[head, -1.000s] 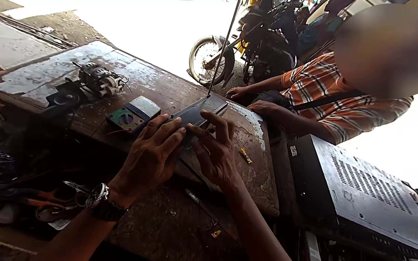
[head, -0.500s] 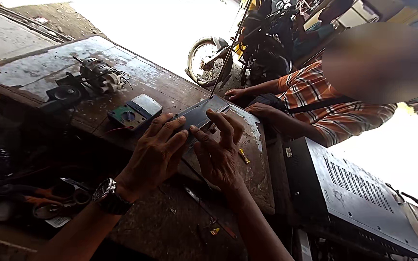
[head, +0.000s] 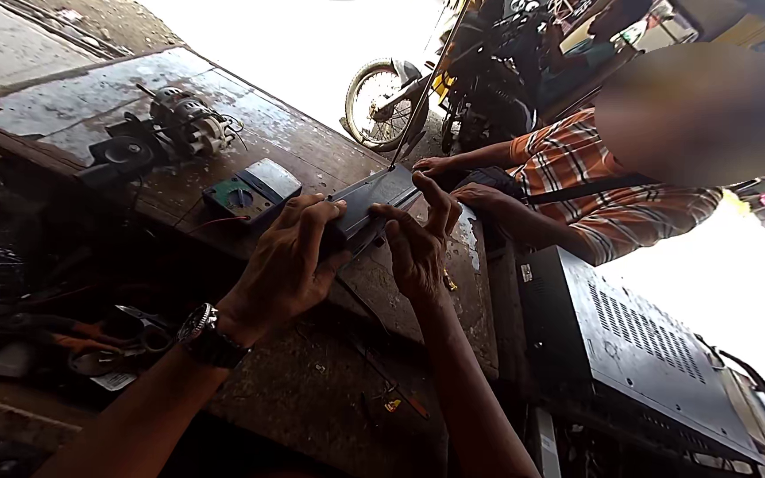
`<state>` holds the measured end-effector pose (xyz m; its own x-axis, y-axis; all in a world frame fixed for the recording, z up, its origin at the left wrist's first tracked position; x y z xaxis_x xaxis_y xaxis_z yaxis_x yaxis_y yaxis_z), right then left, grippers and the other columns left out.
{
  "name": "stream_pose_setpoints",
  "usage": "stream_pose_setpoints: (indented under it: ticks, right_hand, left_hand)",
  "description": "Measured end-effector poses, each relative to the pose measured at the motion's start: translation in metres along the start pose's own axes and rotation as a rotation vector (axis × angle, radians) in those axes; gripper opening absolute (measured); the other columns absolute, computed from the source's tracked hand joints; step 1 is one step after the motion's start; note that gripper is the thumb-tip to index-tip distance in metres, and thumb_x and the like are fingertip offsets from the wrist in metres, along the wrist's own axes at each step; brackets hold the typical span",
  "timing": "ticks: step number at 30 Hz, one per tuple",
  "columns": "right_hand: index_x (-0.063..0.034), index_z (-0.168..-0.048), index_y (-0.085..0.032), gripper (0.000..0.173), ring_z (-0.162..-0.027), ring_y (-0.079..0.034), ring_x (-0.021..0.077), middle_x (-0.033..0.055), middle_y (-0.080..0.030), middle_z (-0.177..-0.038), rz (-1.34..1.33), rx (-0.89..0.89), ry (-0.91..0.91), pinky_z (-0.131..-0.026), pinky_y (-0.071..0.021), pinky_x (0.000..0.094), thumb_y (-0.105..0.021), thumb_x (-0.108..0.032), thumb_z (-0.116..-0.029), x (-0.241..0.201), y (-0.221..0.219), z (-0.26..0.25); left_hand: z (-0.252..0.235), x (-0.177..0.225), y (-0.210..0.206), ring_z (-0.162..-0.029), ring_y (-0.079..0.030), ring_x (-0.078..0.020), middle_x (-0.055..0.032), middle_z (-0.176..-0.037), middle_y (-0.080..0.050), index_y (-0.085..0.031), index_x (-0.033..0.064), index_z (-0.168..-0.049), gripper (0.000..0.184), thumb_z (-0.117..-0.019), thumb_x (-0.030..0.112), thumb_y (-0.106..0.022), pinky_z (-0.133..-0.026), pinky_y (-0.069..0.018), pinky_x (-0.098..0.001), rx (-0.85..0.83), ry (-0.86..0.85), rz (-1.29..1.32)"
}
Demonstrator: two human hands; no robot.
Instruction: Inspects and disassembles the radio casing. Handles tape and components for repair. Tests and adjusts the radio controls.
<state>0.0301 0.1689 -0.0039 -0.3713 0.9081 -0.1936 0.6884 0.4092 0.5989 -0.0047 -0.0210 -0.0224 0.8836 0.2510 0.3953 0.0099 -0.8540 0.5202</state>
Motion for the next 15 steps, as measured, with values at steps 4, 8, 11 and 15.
stream_pose_setpoints:
  ticks: [4, 8, 11, 15]
  right_hand:
    - [-0.0202, -0.121, -0.077, 0.036, -0.144, -0.036, 0.0361, 0.0167, -0.042, -0.158, 0.103, -0.025, 0.017, -0.113, -0.0328, 0.0518, -0.048, -0.033, -0.1057, -0.027, 0.003, 0.007]
    - [-0.017, -0.118, -0.078, 0.039, -0.147, -0.03, 0.039, 0.0218, -0.039, -0.158, -0.014, -0.075, 0.071, -0.118, -0.0268, 0.0533, -0.048, -0.039, -0.106, -0.062, -0.004, 0.012]
    - [-0.0174, -0.106, -0.08, 0.041, -0.148, -0.028, 0.0418, 0.0281, -0.04, -0.154, -0.153, -0.115, 0.125, -0.119, -0.0233, 0.0558, -0.049, -0.044, -0.1048, -0.091, -0.017, 0.016]
    - [-0.0121, -0.104, -0.076, 0.021, -0.136, -0.046, 0.0353, 0.0226, -0.055, -0.139, -0.211, -0.068, 0.105, -0.111, -0.0377, 0.0494, -0.064, -0.029, -0.1008, -0.12, -0.014, 0.04]
  left_hand:
    - [-0.002, 0.003, -0.001, -0.138, -0.051, -0.0323, -0.0157, -0.134, -0.064, -0.055, -0.0014, -0.137, 0.054, -0.0952, 0.029, -0.071, -0.119, -0.0388, -0.0423, 0.027, 0.004, 0.007]
    - [-0.006, 0.0, -0.002, -0.128, -0.057, -0.0292, -0.0143, -0.128, -0.067, -0.057, -0.0019, -0.133, 0.051, -0.0959, 0.031, -0.07, -0.109, -0.047, -0.0414, 0.035, 0.016, 0.015]
    - [-0.006, -0.001, -0.002, -0.134, -0.054, -0.0299, -0.0138, -0.135, -0.065, -0.049, -0.0049, -0.142, 0.069, -0.0849, 0.021, -0.077, -0.111, -0.0461, -0.04, -0.006, 0.026, 0.058]
    - [0.01, -0.009, 0.012, -0.14, -0.049, -0.0262, -0.0192, -0.146, -0.056, -0.04, -0.0087, -0.149, 0.079, -0.0851, 0.02, -0.076, -0.117, -0.0411, -0.037, -0.071, 0.098, 0.212]
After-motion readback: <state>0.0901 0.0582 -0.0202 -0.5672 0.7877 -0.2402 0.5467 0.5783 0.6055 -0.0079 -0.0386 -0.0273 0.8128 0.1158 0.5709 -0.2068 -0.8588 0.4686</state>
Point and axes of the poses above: each hand's wrist, its own z-axis away from the middle knuckle, its own y-axis out of the back of the hand, x = y × z, the point moved 8 cm from there along -z, towards the middle knuckle
